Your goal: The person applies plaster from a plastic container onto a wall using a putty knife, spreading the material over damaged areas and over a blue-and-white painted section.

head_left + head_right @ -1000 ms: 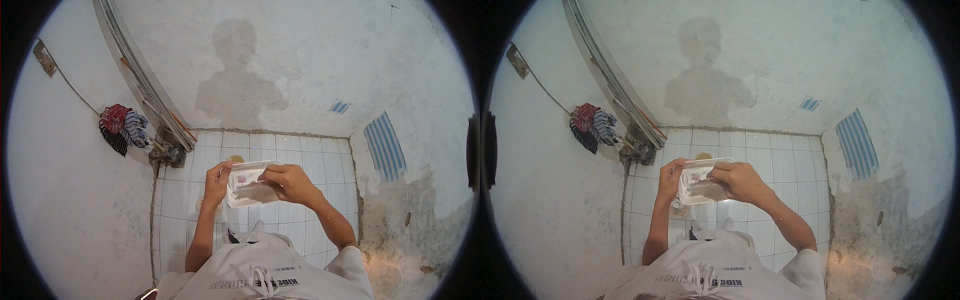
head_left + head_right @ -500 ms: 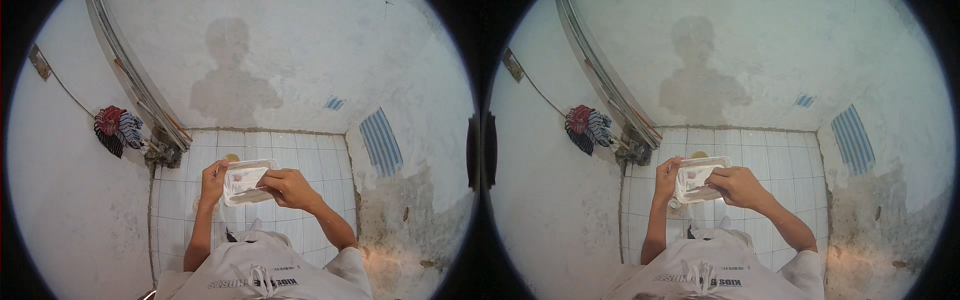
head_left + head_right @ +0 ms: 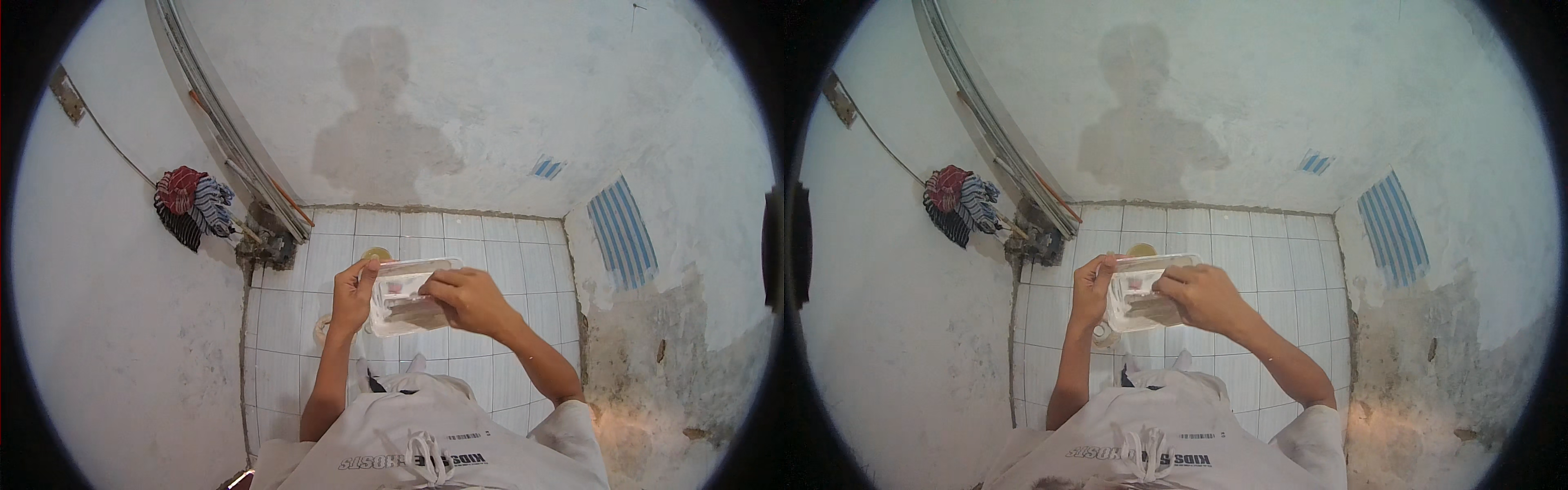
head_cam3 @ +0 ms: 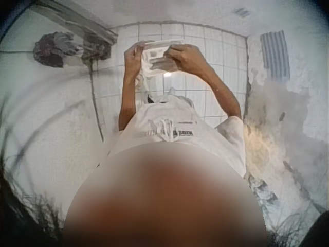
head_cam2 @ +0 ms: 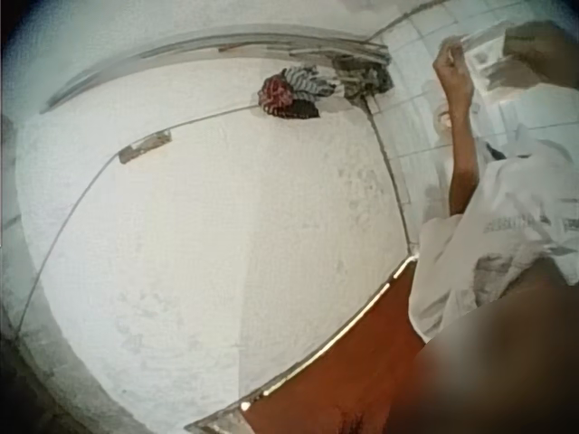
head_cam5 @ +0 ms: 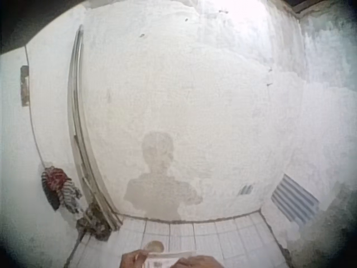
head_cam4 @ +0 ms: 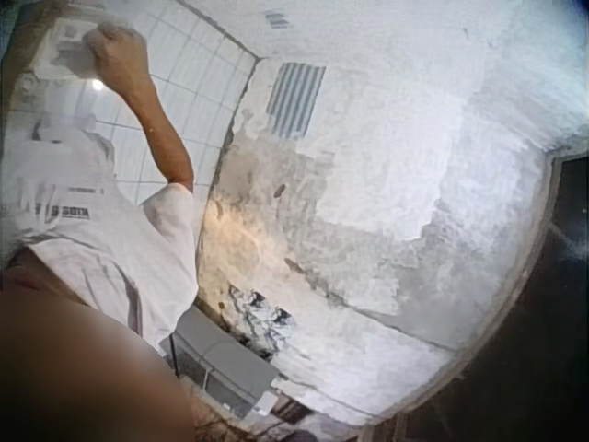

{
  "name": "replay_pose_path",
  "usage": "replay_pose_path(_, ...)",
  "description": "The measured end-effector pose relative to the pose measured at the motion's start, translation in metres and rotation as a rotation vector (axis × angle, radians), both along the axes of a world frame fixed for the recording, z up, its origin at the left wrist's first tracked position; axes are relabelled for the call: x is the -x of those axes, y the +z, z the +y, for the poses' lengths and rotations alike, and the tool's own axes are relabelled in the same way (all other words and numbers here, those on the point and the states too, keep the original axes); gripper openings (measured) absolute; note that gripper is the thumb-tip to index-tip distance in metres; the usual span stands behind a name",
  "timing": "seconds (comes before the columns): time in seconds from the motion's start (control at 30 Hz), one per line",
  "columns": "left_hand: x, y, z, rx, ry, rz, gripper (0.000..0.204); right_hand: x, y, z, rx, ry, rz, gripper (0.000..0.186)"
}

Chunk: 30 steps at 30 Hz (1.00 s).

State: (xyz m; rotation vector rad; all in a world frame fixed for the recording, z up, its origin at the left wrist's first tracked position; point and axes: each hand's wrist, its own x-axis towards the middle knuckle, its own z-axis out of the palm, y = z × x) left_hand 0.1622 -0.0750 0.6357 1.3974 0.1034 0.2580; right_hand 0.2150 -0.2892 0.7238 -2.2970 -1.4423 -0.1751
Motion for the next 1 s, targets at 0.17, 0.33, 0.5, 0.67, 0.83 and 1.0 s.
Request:
replay_pose_path(0.17, 0.002, -0.004, 0.002, 0.08, 0.059, 0.063, 0.041, 0.017, -0.019, -0.002, 0.062, 0.042, 0.077, 0.025)
replay_pose_path(0.33, 0.005, 0.002, 0.001, 0.04, 0.004, 0.062, 0.041, 0.009, -0.007, -0.002, 0.061, 0.037, 0.18, 0.022)
replay_pose_path(0.5, 0.005, 0.014, -0.004, -0.013, -0.076, 0.032, 0.041, 0.009, -0.008, -0.002, 0.087, 0.085, 0.151, 0.019)
replay_pose_path(0.67, 0.006, 0.0, -0.001, 0.0, -0.015, 0.095, 0.042, 0.012, 0.017, -0.011, -0.066, 0.044, 0.226, 0.019)
replay_pose_path(0.83, 0.003, -0.003, 0.0, 0.098, 0.017, 0.091, 0.042, 0.016, 0.019, -0.012, 0.021, 0.075, 0.286, 0.021)
replay_pose_path(1.0, 0.0, -0.01, -0.002, 0.099, 0.041, 0.08, 0.042, 0.017, 0.018, -0.008, 0.075, 0.094, 0.303, 0.018)
